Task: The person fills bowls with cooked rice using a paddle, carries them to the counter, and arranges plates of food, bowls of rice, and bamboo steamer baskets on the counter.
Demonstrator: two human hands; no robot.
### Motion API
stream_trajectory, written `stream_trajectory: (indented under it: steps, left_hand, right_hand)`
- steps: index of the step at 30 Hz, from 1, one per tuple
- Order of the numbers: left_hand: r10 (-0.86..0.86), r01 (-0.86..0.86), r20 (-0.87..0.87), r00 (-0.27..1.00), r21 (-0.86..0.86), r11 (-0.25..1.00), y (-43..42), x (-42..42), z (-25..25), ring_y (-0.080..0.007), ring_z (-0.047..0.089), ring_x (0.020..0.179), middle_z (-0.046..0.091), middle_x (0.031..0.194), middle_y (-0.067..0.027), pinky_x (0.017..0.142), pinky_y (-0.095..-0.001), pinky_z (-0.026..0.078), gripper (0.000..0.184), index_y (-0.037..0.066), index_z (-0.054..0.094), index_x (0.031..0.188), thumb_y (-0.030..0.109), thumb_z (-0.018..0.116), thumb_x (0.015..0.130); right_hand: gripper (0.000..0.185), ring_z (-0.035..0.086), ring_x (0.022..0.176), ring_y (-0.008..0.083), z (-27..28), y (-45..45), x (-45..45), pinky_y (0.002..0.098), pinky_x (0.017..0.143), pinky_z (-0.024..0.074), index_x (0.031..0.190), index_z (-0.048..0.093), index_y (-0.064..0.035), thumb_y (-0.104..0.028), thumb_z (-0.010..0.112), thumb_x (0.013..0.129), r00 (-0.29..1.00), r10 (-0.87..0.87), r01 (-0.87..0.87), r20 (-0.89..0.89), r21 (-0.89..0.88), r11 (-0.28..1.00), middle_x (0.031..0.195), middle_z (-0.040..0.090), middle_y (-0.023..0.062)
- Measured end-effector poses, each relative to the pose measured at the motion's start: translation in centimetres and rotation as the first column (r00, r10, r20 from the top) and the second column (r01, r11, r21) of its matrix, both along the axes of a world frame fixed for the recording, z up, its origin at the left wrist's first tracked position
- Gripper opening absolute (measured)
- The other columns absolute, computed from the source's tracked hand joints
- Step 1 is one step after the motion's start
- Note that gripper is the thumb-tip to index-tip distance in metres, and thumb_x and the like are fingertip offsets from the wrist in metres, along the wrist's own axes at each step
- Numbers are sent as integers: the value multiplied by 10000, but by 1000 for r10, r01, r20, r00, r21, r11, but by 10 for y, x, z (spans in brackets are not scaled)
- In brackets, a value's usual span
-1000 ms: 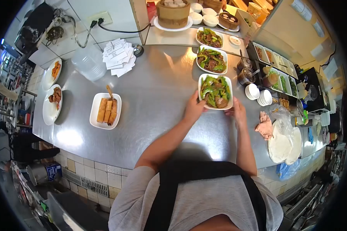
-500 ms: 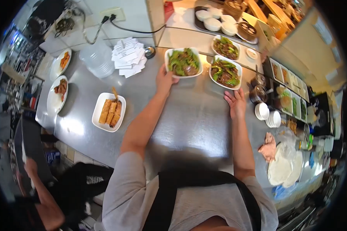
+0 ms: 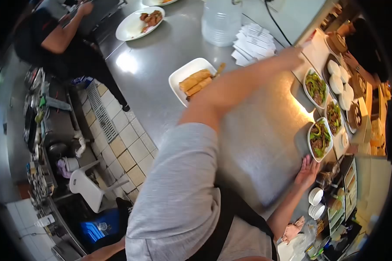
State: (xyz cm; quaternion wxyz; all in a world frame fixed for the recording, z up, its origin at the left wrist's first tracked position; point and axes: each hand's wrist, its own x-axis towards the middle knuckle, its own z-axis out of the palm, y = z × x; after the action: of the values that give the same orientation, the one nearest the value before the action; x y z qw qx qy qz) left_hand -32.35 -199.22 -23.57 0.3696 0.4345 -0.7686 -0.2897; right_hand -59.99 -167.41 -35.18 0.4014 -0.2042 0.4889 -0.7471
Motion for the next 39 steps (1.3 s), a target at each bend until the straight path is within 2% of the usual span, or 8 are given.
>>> stream_trajectory:
  steps: [3,5,8,11,13,23,36,39]
  left_hand:
    - [-14,-98,-525,851,-185,978,-4,152,29,-154,591,761,615,863,-65,683,-277,469,246,25,575,1004,162,547,802]
    - [309,-513,-648,696,-147,846,25,256,40,-153,568,694,589,824,-51,624,-295,472,212,64,565,1028,192,503,870]
    - [666,-684,-746,-1,487,544,22,380,-22,-177,526,538,500,651,-55,425,-282,410,158,42,517,925,186,530,862]
    - [838,-528,-540,-83,737,422,25,458,-84,-226,565,574,519,788,-108,437,-322,475,345,8,447,1060,297,517,883]
    - [850,-466,-527,-22,758,457,27,466,-86,-246,573,580,521,857,-132,457,-332,502,425,-1,410,1107,351,505,889]
    - [661,-492,-707,-251,681,542,41,440,-73,-324,640,727,558,1001,-226,559,-370,601,399,-77,379,1180,-50,395,782]
    - [735,-474,-673,78,624,621,384,398,-58,-286,626,774,553,1044,-208,670,-377,568,452,-94,384,1168,-2,435,728]
    - [815,-472,-553,173,679,562,473,373,-33,-266,634,799,573,1012,-199,679,-369,566,411,-94,412,1124,3,441,725]
  right_hand:
    - [351,579,974,271,-6,15,6,394,880,476,1263,401,-39,-132,455,929,992,-112,115,-61,58,992,1172,527,131]
    - [289,567,983,255,-19,35,5,383,893,456,1201,451,-29,-135,450,932,989,-16,21,-150,32,999,1138,542,122]
    - [217,540,1004,227,-12,42,44,360,920,413,1085,529,-11,-139,432,939,843,103,-30,-529,145,989,1094,557,105]
    - [223,499,1063,245,30,40,110,358,964,352,1008,579,3,-145,434,926,482,220,37,-848,271,962,1106,557,106]
    - [243,475,1094,276,37,35,120,365,971,341,1036,585,-9,-174,454,915,-17,340,7,-940,340,940,1135,548,125]
    - [195,467,1091,301,33,33,118,385,962,342,1001,597,-26,-111,493,860,3,360,23,-933,360,933,1132,547,125]
    - [186,517,1019,299,10,42,93,390,931,368,982,616,-19,-115,504,868,40,219,-102,-975,214,971,1035,600,144]
    - [177,569,917,255,-5,41,91,347,854,426,948,629,-4,-117,520,864,305,275,-172,-912,231,958,947,627,126]
